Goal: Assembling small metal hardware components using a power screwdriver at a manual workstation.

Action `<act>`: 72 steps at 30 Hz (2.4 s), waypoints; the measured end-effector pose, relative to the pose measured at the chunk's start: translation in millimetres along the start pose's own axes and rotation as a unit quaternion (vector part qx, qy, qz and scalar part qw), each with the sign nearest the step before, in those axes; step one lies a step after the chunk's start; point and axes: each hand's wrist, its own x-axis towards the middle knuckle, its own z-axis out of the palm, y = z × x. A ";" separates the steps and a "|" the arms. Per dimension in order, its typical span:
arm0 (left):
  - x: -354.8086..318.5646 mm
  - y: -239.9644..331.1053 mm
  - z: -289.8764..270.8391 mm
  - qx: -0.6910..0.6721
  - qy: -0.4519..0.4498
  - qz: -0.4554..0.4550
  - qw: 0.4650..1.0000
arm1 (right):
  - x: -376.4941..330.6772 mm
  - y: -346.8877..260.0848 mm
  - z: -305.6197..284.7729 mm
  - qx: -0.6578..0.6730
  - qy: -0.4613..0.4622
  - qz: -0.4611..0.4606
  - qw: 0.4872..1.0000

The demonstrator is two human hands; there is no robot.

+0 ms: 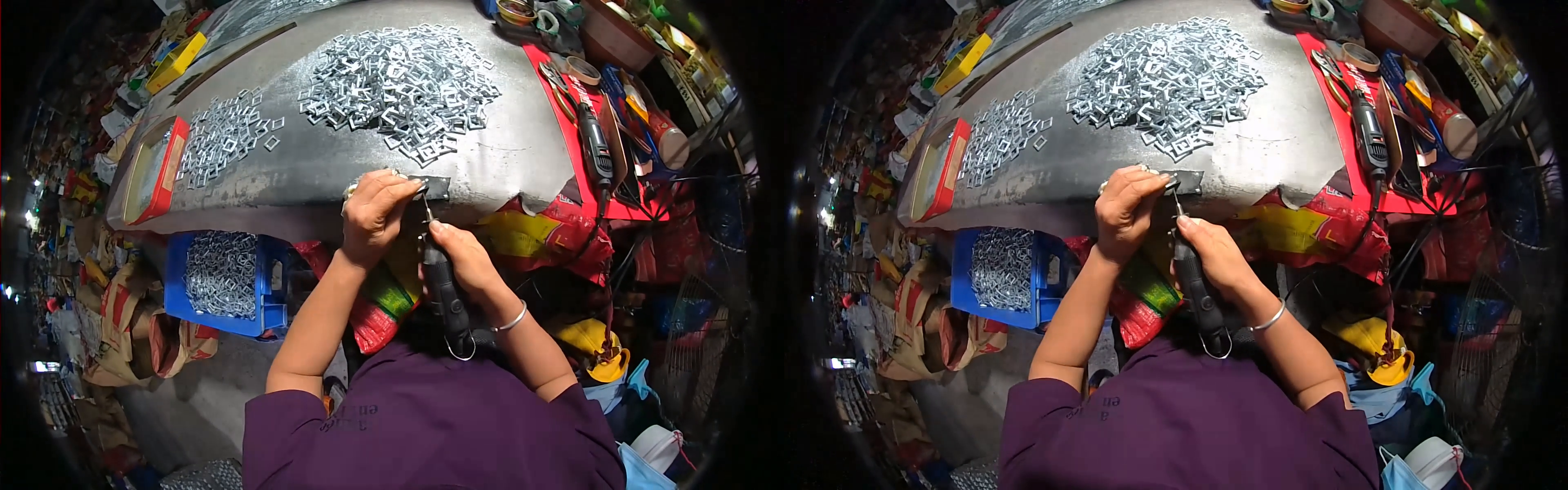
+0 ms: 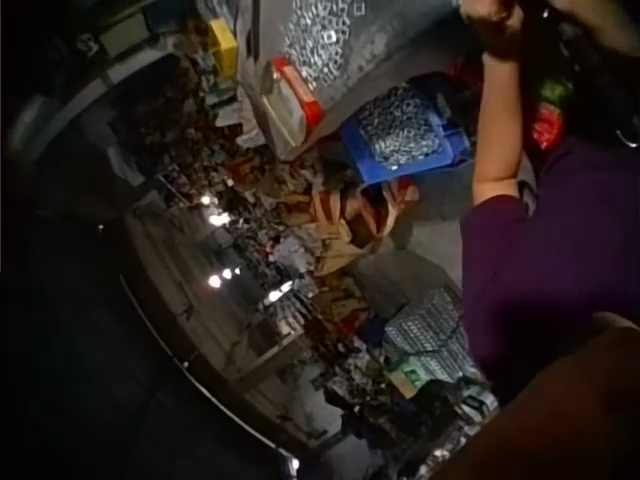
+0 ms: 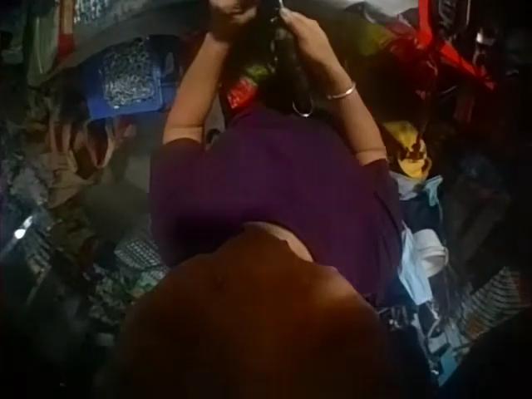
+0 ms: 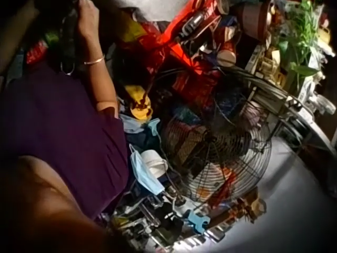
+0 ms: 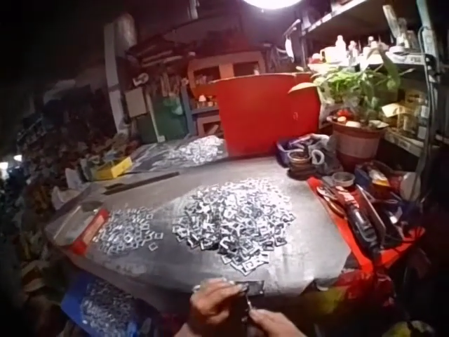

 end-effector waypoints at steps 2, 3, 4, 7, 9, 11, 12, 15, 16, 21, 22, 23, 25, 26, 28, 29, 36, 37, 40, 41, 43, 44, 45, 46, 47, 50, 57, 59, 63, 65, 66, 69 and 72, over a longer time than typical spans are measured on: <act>-2.5 -3.1 1.1 0.009 -0.001 0.012 1.000 | 6.0 -7.5 1.9 0.018 0.011 0.023 0.999; -3.9 -4.5 1.6 0.013 -0.001 0.018 1.000 | 7.8 -11.2 2.8 0.028 0.017 0.035 0.999; -5.4 -5.8 2.0 0.018 -0.002 0.024 1.000 | 8.4 -14.3 3.5 0.037 0.022 0.047 0.998; -6.5 -4.6 0.8 0.027 -0.002 0.022 0.999 | 5.5 -23.8 4.0 0.035 0.018 0.055 0.998; -7.5 -3.9 0.8 0.035 -0.003 0.020 0.999 | 3.6 -27.9 4.2 0.033 0.016 0.062 0.997; -8.9 -5.0 2.2 0.036 -0.001 0.021 0.999 | 2.3 -29.8 5.8 0.032 0.015 0.056 0.998; -10.0 -5.8 2.9 0.037 0.000 0.022 0.999 | 1.8 -30.2 6.7 0.032 0.014 0.050 0.998; -11.2 -6.2 3.8 0.039 0.002 0.023 0.999 | 1.7 -28.7 9.9 0.032 0.012 0.039 0.999; -10.5 -5.4 4.0 0.038 0.001 0.023 0.999 | 2.5 -27.0 11.9 0.024 0.007 0.027 0.999; -9.1 -3.5 4.4 0.033 0.000 0.020 0.999 | 7.7 -18.5 15.5 0.001 -0.005 0.001 1.000; -8.9 -4.0 4.8 0.031 0.003 0.020 0.999 | 9.1 -17.2 14.8 0.001 -0.001 0.009 1.000; -8.4 -4.5 5.3 0.029 0.006 0.020 0.999 | 10.3 -16.5 14.1 0.002 0.002 0.017 1.000; -7.5 -3.9 4.8 0.030 0.009 0.019 0.999 | 10.4 -17.2 15.0 0.003 0.003 0.027 1.000; -6.8 -2.2 4.7 0.033 0.005 0.013 0.999 | 7.3 -20.1 16.2 -0.001 0.006 0.027 1.000; -1.2 0.9 0.6 0.043 -0.001 0.004 0.999 | 0.4 -26.5 18.2 -0.009 0.008 0.025 1.000; 1.9 1.4 -3.8 0.049 -0.004 -0.001 0.999 | -2.0 -26.9 17.6 -0.013 0.008 0.024 1.000; 60.8 -70.0 -95.4 0.304 0.238 -0.081 0.919 | -25.6 -1.2 -3.4 -0.123 0.024 -0.030 0.992; 69.5 -82.7 -96.6 0.309 0.242 -0.076 0.917 | -25.2 -4.1 -1.5 -0.124 0.018 -0.034 0.992; 82.2 -127.1 -94.7 0.353 0.014 -0.165 0.921 | -21.7 -3.7 8.1 -0.094 -0.001 -0.014 0.995; 79.5 -143.6 -94.3 0.392 -0.010 -0.180 0.902 | -19.4 1.1 12.5 -0.116 -0.017 -0.033 0.993; 82.7 -138.7 -74.4 0.382 -0.056 -0.212 0.898 | -14.9 13.0 8.6 -0.156 -0.020 -0.069 0.985; 80.7 -134.3 -67.7 0.376 -0.100 -0.246 0.888 | -13.4 16.4 6.2 -0.176 -0.022 -0.086 0.980; 75.7 -123.3 -61.6 0.347 -0.091 -0.224 0.906 | -13.5 17.8 3.2 -0.176 -0.015 -0.086 0.981; 68.4 -110.8 -56.5 0.317 -0.082 -0.203 0.923 | -13.5 18.7 0.3 -0.181 -0.010 -0.088 0.979; 63.2 -96.1 -56.1 0.315 -0.084 -0.202 0.924 | -14.0 18.9 -1.0 -0.186 -0.010 -0.092 0.978; 52.3 -65.5 -48.2 0.251 -0.015 -0.140 0.958 | -15.8 21.1 -7.1 -0.197 -0.002 -0.094 0.976; 54.2 -32.5 -33.0 0.197 0.053 -0.053 0.978 | -20.5 15.2 -8.0 -0.159 0.017 -0.068 0.985; 49.3 -22.9 -27.3 0.170 0.023 -0.085 0.981 | -23.1 11.8 -7.1 -0.138 0.024 -0.048 0.989; 36.2 1.3 -13.3 0.051 0.025 -0.089 0.994 | -22.0 5.0 -10.4 -0.063 0.029 -0.031 0.997; 28.0 6.9 -7.3 0.010 0.026 -0.092 0.995 | -19.1 2.1 -10.2 -0.038 0.031 -0.025 0.998; 21.3 6.4 -4.2 0.013 0.025 -0.061 0.998 | -16.6 0.6 -8.9 -0.032 0.024 -0.020 0.999; 0.6 1.4 3.4 0.021 0.022 0.028 0.999 | -7.5 1.3 -3.0 -0.011 0.002 -0.001 1.000; -3.1 1.2 5.0 0.017 0.013 0.013 1.000 | -1.3 -8.5 3.8 0.010 0.016 0.029 0.999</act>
